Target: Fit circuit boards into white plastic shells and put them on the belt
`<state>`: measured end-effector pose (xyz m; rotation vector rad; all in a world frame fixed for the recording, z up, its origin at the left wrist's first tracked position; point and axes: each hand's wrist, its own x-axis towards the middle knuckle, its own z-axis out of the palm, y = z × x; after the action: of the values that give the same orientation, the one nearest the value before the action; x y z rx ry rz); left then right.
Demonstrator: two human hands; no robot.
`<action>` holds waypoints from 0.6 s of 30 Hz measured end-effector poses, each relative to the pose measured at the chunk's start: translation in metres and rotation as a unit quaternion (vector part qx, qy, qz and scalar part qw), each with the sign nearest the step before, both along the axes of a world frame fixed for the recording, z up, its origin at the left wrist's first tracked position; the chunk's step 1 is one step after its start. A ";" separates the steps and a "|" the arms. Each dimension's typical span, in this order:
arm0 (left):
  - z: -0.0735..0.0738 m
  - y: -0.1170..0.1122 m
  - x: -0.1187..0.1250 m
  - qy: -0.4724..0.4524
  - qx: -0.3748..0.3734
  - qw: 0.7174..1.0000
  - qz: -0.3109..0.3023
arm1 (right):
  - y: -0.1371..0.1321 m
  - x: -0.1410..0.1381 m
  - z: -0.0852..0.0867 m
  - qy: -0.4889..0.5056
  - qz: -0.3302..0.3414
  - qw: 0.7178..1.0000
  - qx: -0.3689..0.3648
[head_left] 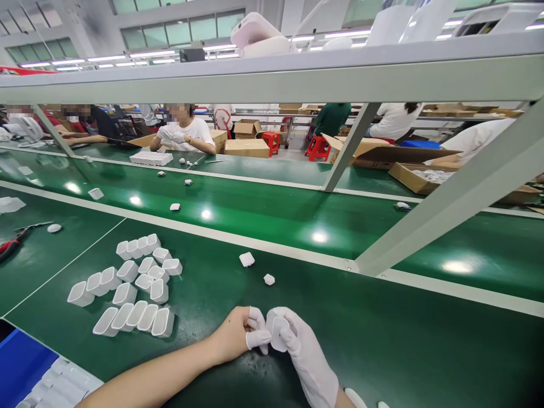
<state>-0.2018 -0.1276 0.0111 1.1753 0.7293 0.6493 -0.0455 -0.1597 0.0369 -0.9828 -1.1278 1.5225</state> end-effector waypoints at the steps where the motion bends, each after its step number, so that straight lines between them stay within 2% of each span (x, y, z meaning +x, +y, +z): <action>1: 0.000 0.000 0.000 0.005 -0.004 1.000 -0.008 | -0.002 -0.001 -0.001 -0.005 0.002 1.000 -0.014; 7: 0.006 -0.002 -0.001 0.018 0.005 0.998 -0.057 | -0.010 0.000 -0.009 -0.014 -0.024 0.998 -0.058; 18: 0.005 -0.002 0.000 0.049 0.043 0.997 -0.036 | -0.005 -0.002 -0.007 -0.006 -0.052 0.996 -0.066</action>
<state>-0.2017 -0.1293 0.0156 1.3133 0.7428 0.5698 -0.0476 -0.1648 0.0303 -1.1240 -0.9770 1.5235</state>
